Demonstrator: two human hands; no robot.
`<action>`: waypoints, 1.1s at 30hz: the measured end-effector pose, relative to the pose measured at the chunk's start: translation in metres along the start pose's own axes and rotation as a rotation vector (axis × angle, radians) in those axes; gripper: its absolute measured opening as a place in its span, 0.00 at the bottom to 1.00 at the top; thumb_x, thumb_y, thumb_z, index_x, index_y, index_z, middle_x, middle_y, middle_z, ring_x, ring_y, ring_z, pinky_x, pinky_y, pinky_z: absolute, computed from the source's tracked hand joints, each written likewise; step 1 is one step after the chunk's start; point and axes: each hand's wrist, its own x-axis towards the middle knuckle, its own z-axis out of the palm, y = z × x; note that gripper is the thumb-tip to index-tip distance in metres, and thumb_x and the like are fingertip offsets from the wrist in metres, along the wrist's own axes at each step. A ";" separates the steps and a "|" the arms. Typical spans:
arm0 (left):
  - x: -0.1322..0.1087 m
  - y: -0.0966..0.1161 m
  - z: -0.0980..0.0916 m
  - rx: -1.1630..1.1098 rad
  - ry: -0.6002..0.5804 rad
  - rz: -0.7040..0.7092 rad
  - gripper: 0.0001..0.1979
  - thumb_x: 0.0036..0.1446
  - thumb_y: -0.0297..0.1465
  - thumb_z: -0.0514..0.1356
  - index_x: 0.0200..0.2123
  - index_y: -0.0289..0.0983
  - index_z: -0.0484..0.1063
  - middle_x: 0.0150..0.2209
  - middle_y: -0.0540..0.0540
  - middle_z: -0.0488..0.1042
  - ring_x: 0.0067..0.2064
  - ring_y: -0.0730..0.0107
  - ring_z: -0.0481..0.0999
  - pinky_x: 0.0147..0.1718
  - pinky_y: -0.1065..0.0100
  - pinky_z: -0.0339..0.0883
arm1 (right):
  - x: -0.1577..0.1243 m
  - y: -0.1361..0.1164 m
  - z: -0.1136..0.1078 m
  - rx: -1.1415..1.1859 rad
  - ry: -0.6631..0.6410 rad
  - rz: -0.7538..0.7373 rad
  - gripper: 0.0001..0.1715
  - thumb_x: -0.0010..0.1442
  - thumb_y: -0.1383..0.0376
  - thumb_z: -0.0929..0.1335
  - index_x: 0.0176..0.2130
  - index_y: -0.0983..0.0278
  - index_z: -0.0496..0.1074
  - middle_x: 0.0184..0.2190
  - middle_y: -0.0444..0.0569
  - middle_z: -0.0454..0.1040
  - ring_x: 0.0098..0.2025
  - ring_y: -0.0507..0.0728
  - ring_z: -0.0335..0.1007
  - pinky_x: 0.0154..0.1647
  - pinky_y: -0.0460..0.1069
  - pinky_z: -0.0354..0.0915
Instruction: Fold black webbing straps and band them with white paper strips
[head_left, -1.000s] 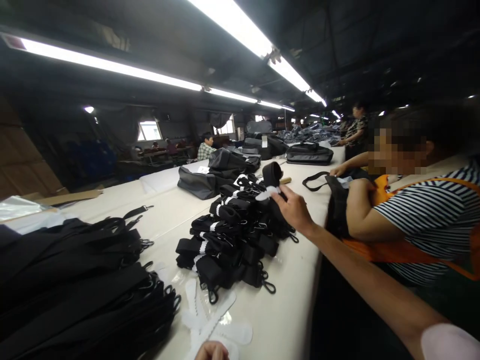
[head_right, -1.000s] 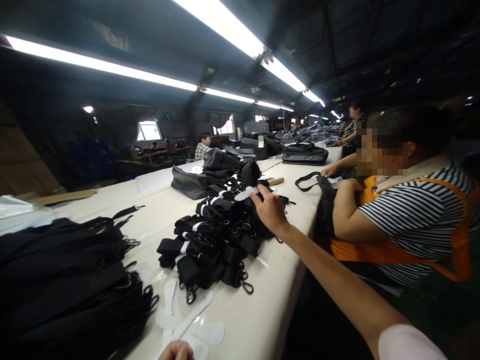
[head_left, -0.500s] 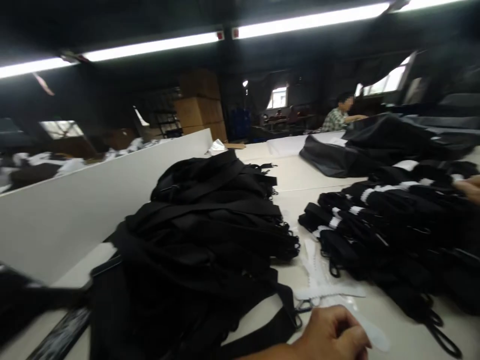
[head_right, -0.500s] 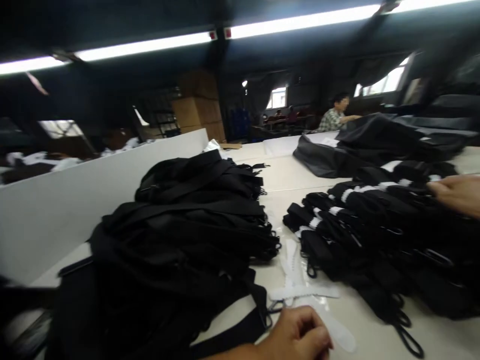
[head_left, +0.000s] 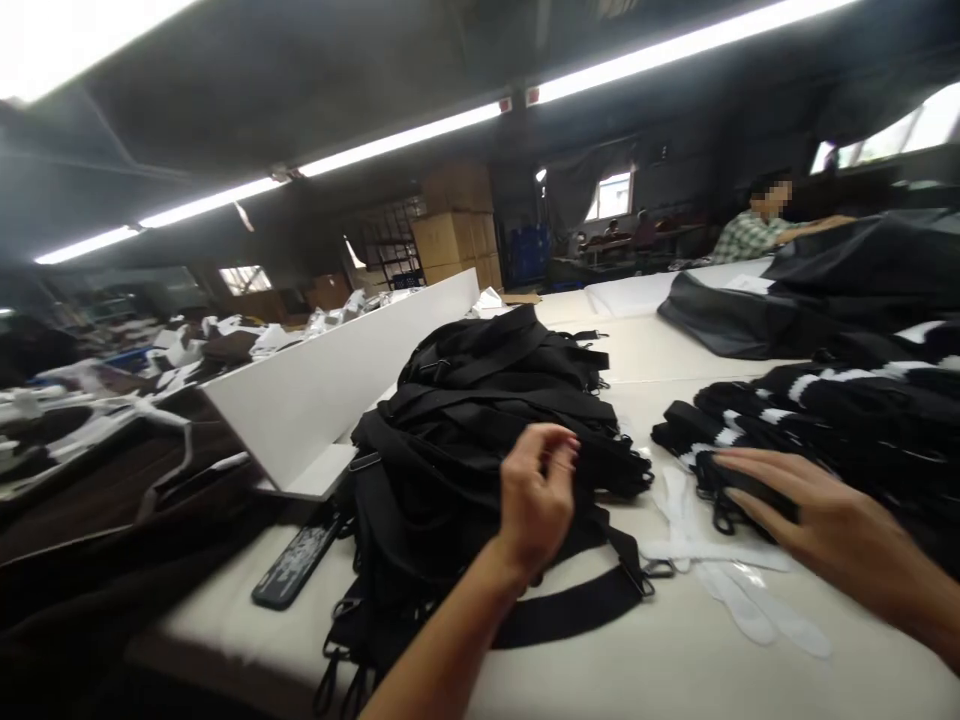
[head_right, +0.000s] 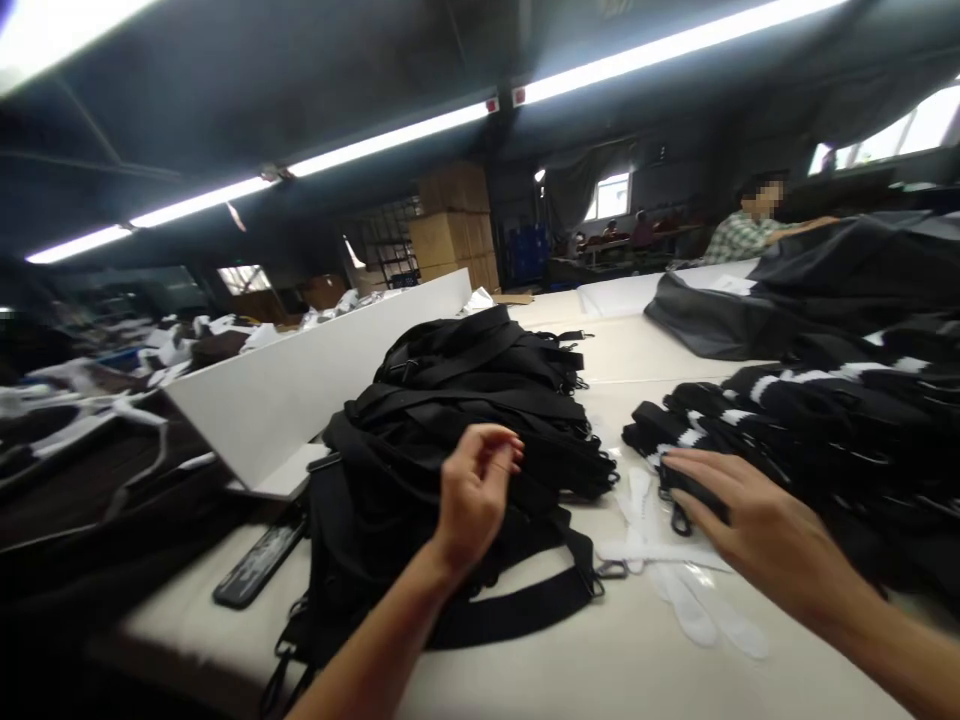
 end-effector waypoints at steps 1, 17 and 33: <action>0.010 -0.005 -0.013 0.181 0.143 0.037 0.07 0.64 0.30 0.53 0.41 0.38 0.72 0.38 0.45 0.76 0.38 0.68 0.77 0.40 0.68 0.72 | 0.012 -0.004 0.008 -0.032 -0.087 -0.006 0.26 0.60 0.50 0.64 0.54 0.56 0.73 0.56 0.55 0.72 0.55 0.66 0.70 0.55 0.60 0.66; 0.116 -0.091 -0.232 0.934 -0.237 -0.272 0.19 0.61 0.36 0.62 0.53 0.35 0.69 0.53 0.41 0.72 0.52 0.57 0.73 0.51 0.50 0.70 | 0.071 -0.033 0.117 -0.098 -0.509 -0.102 0.12 0.55 0.67 0.65 0.38 0.64 0.76 0.43 0.56 0.76 0.43 0.67 0.75 0.40 0.55 0.68; 0.172 0.015 -0.203 0.931 -0.151 -0.062 0.08 0.61 0.33 0.62 0.38 0.33 0.71 0.33 0.50 0.74 0.32 0.71 0.75 0.37 0.62 0.72 | 0.023 -0.005 0.094 0.117 -0.386 -0.138 0.24 0.55 0.61 0.63 0.49 0.60 0.75 0.54 0.61 0.73 0.55 0.71 0.70 0.54 0.62 0.68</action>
